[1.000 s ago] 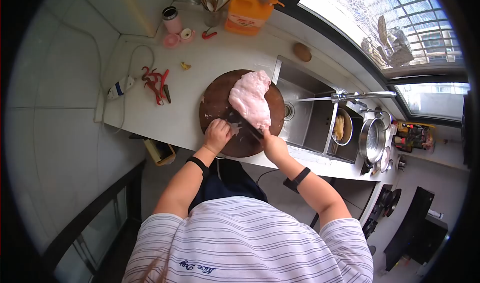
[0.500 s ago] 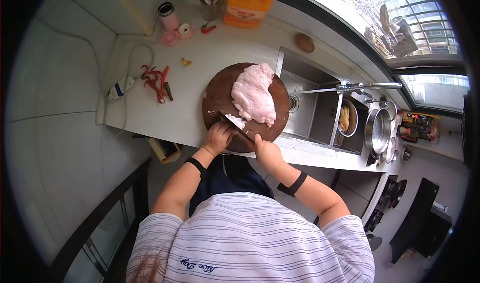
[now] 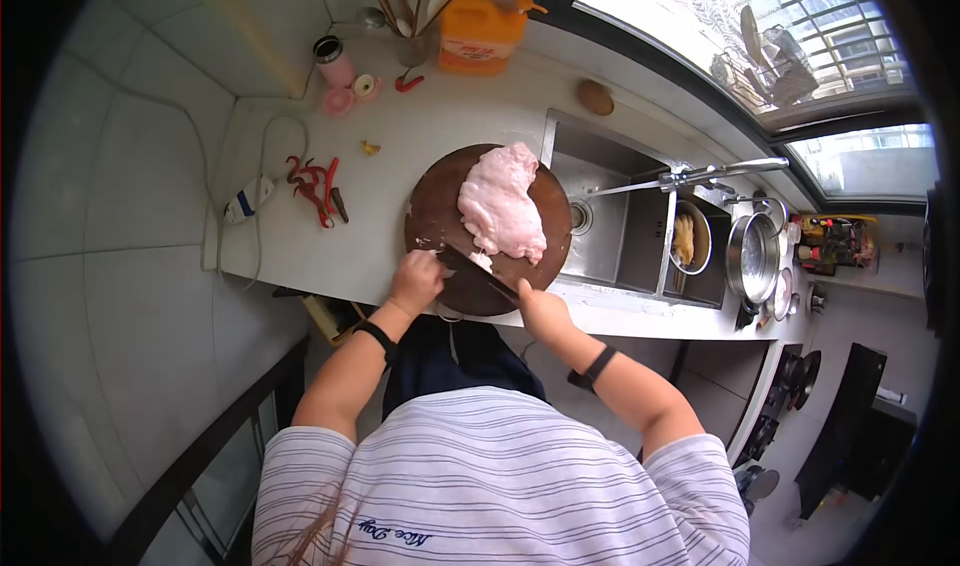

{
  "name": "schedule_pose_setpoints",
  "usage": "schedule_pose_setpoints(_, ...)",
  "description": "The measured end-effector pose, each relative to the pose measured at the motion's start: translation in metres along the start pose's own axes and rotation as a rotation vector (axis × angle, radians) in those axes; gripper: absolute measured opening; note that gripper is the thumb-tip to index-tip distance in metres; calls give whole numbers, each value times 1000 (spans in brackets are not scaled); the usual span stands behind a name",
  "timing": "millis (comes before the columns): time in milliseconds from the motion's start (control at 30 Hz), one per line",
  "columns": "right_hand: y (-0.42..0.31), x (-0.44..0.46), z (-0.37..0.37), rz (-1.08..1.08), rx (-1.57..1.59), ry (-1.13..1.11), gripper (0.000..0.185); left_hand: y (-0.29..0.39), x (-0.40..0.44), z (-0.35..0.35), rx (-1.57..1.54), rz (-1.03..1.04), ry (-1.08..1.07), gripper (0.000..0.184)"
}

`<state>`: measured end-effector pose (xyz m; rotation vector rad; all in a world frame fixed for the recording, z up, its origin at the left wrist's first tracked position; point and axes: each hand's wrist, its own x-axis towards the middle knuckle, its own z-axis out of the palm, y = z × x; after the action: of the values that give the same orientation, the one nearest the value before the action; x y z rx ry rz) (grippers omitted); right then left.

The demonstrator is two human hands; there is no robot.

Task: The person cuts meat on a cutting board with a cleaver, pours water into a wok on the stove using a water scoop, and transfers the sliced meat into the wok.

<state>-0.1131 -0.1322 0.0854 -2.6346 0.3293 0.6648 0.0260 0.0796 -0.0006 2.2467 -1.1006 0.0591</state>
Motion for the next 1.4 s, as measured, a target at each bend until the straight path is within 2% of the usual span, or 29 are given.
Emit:
schedule_pose_setpoints(67, 6, -23, -4, 33, 43, 48, 14, 3, 3, -15, -90, -241, 9, 12)
schedule_pose_setpoints(100, 5, -30, -8, 58, 85, 90, 13, 6, 10, -20, -88, -228, 3, 12)
schedule_pose_setpoints(167, 4, -40, -16, 122, 139, 164, 14, 21, 24, -21, -210, -308, 174, 10)
schedule_pose_setpoints(233, 6, -50, -18, 192, 196, 232, 14, 31, 43, -11, -254, -184, 217, 12)
schedule_pose_setpoints(300, 10, -59, -19, 266, 226, 316, 15, 34, 58, 3, -225, -135, 62, 24)
schedule_pose_setpoints(433, 15, -75, -16, 376, 263, 309, 23, 72, 77, 4, -11, -162, 6, 38)
schedule_pose_setpoints(500, 16, -83, -12, 411, 286, 319, 24, 81, 75, 10, 124, -143, -268, 53)
schedule_pose_setpoints(533, 16, -88, -10, 435, 304, 323, 25, 85, 74, 13, 134, -155, -272, 39)
schedule_pose_setpoints(567, 16, -94, -7, 444, 310, 331, 25, 82, 68, 22, 134, -142, -276, 39)
schedule_pose_setpoints(633, 17, -103, -4, 515, 353, 335, 26, 65, 53, 41, 108, -176, -424, 21)
schedule_pose_setpoints(667, 16, -110, -3, 519, 360, 342, 26, 62, 48, 31, 27, -167, -326, 7)
schedule_pose_setpoints(700, 16, -117, -4, 545, 382, 380, 25, 54, 45, 24, 33, -156, -328, 7)
schedule_pose_setpoints(767, 21, -131, 3, 572, 445, 452, 21, 35, 40, 9, -197, -282, -315, 9)
schedule_pose_setpoints(833, 26, -145, 9, 601, 425, 498, 22, 27, 47, -10, -238, -314, -257, 10)
schedule_pose_setpoints(900, 31, -158, 15, 648, 445, 507, 23, 17, 47, -18, -125, -264, -164, 11)
schedule_pose_setpoints(1033, 36, -181, 26, 690, 442, 554, 24, 43, 39, -36, 189, -242, -287, 21)
schedule_pose_setpoints(1100, 39, -191, 36, 705, 465, 558, 27, 49, 33, -21, 212, -204, -283, 27)
schedule_pose_setpoints(1233, 39, -206, 53, 767, 488, 583, 37, 52, 39, 13, 117, -278, -307, 22)
schedule_pose_setpoints(1300, 36, -214, 58, 795, 513, 585, 40, 53, 50, 13, -71, -409, -345, 18)
schedule_pose_setpoints(1400, 33, -233, 65, 840, 519, 607, 38, 54, 60, 9, -100, -365, -359, 24)
